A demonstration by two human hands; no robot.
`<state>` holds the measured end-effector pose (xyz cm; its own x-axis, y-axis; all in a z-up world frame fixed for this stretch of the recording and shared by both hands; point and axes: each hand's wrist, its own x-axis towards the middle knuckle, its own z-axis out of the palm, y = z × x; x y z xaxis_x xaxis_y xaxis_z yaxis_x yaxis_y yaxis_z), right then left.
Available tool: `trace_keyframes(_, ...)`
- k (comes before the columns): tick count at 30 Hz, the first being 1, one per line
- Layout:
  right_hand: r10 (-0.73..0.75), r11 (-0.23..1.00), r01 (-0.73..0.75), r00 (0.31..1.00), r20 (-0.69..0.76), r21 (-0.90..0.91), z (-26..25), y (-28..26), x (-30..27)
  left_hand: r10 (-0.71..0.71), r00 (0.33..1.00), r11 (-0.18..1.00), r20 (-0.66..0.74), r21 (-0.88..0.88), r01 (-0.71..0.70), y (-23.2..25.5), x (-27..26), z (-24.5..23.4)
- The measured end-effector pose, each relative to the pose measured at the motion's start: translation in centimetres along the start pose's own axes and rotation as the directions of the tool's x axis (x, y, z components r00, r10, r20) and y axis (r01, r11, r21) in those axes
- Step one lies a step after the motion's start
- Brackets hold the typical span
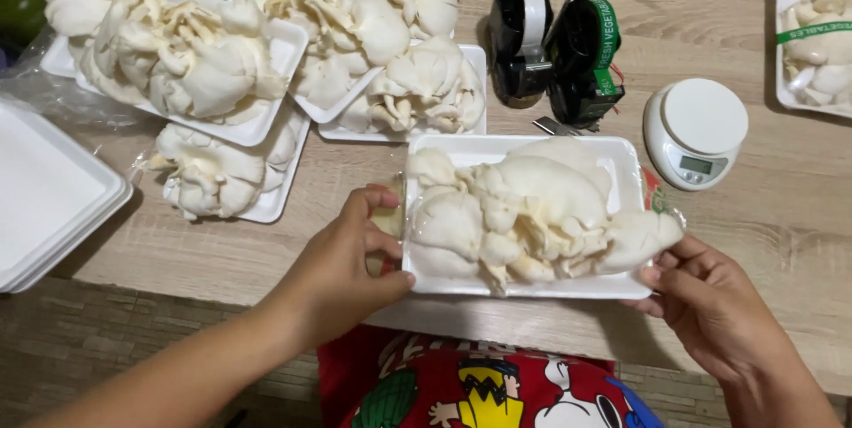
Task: Manually packaging oyster mushrooms into styrofoam trays and sealing them with plastic wrap.
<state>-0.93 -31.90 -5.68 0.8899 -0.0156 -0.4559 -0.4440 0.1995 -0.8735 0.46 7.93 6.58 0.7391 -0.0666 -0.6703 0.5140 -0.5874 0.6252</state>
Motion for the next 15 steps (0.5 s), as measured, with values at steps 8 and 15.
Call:
trace_keyframes(8, -0.092, 0.996, 0.092, 0.996, 0.008, 0.012, -0.3, 1.6, -1.6, 0.216, 0.952, 0.973, -0.217, -0.027, -0.227, -5.8, 0.2, 4.5)
trace_keyframes(15, -0.323, 0.941, 0.314, 0.944, 0.064, 0.125, -2.2, 4.3, -3.9, 0.54, 0.715, 0.767, -0.444, -0.09, -0.636, -10.9, 0.2, 8.6)
